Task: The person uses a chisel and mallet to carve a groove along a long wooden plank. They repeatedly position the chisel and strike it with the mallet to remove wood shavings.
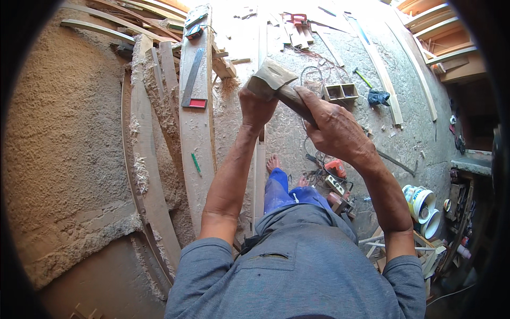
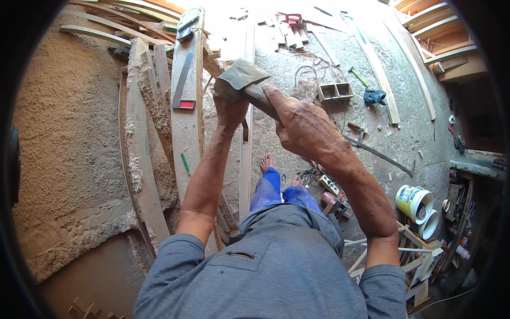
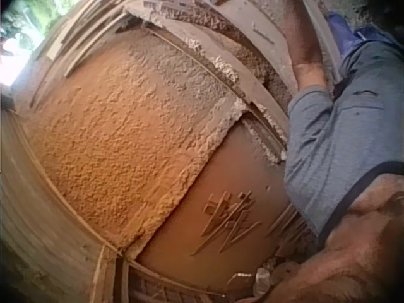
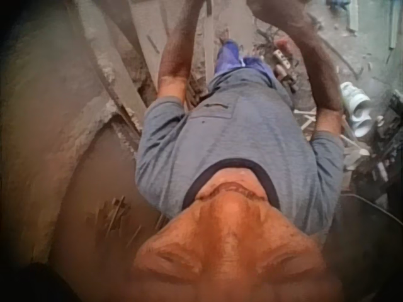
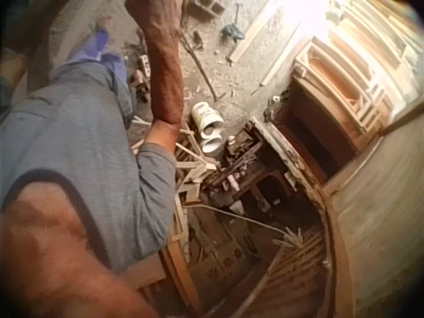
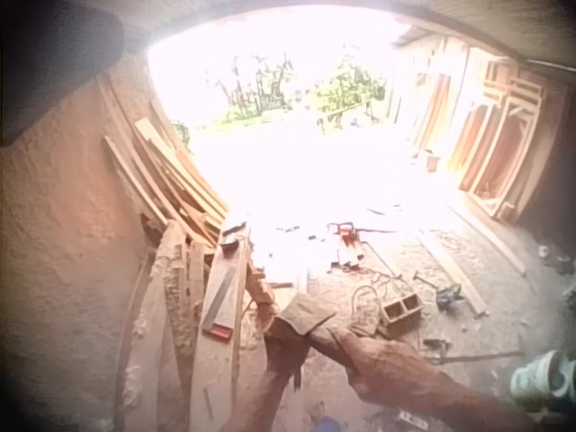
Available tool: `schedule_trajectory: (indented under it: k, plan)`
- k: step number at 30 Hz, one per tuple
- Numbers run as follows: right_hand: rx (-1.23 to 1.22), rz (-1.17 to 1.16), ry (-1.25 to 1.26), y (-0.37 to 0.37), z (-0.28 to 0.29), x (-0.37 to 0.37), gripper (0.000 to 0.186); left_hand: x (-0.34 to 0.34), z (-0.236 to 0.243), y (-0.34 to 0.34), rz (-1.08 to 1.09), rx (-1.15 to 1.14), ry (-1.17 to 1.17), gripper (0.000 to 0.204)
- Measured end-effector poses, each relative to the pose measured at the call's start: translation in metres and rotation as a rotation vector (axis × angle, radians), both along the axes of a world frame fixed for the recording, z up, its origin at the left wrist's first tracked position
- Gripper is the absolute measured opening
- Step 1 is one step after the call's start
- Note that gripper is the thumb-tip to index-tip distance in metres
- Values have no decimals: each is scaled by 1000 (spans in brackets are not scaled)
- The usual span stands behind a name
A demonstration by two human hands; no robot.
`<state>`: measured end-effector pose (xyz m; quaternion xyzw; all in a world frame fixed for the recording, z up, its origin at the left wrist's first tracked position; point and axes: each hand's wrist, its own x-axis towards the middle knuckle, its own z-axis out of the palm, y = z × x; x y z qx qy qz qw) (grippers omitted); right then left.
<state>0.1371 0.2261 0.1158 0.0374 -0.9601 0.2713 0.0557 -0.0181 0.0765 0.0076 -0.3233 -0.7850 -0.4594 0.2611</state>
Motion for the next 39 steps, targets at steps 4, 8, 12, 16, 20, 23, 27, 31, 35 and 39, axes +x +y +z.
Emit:
schedule_trajectory:
  k: [4, 8, 12, 16, 20, 23, 27, 31, 35, 39]
  plan:
    - [-221, 13, 55, 4, 35, 8, 63, -8, -10, 6, -151, 206, -432, 29]
    - [-282, -151, 348, 8, 116, 1, 53, -11, -14, 7, -51, 162, -412, 20]
    - [-251, -137, 403, 18, 130, -12, 27, -7, -10, 5, -66, 135, -436, 17]
    - [-3, -92, 142, -2, 54, -29, 40, -3, -9, 3, -60, 113, -404, 21]
    - [-26, -5, -155, 3, 14, -1, 60, 28, -7, -2, -151, 130, -400, 38]
    - [-207, -34, 11, 0, 29, 8, 62, 11, -7, -4, -246, 220, -595, 23]
    - [-195, -64, 437, 9, 133, -14, 37, -34, -19, -11, -151, 258, -785, 17]
    - [-110, -230, 719, 20, 134, -41, 24, -18, -25, 6, -115, 164, -558, 23]
    - [-49, -125, 426, -9, 60, -45, 27, -17, -26, -6, -103, 185, -639, 21]
    - [25, -54, -210, -6, 2, -2, 56, 25, -7, -12, -102, 143, -328, 22]
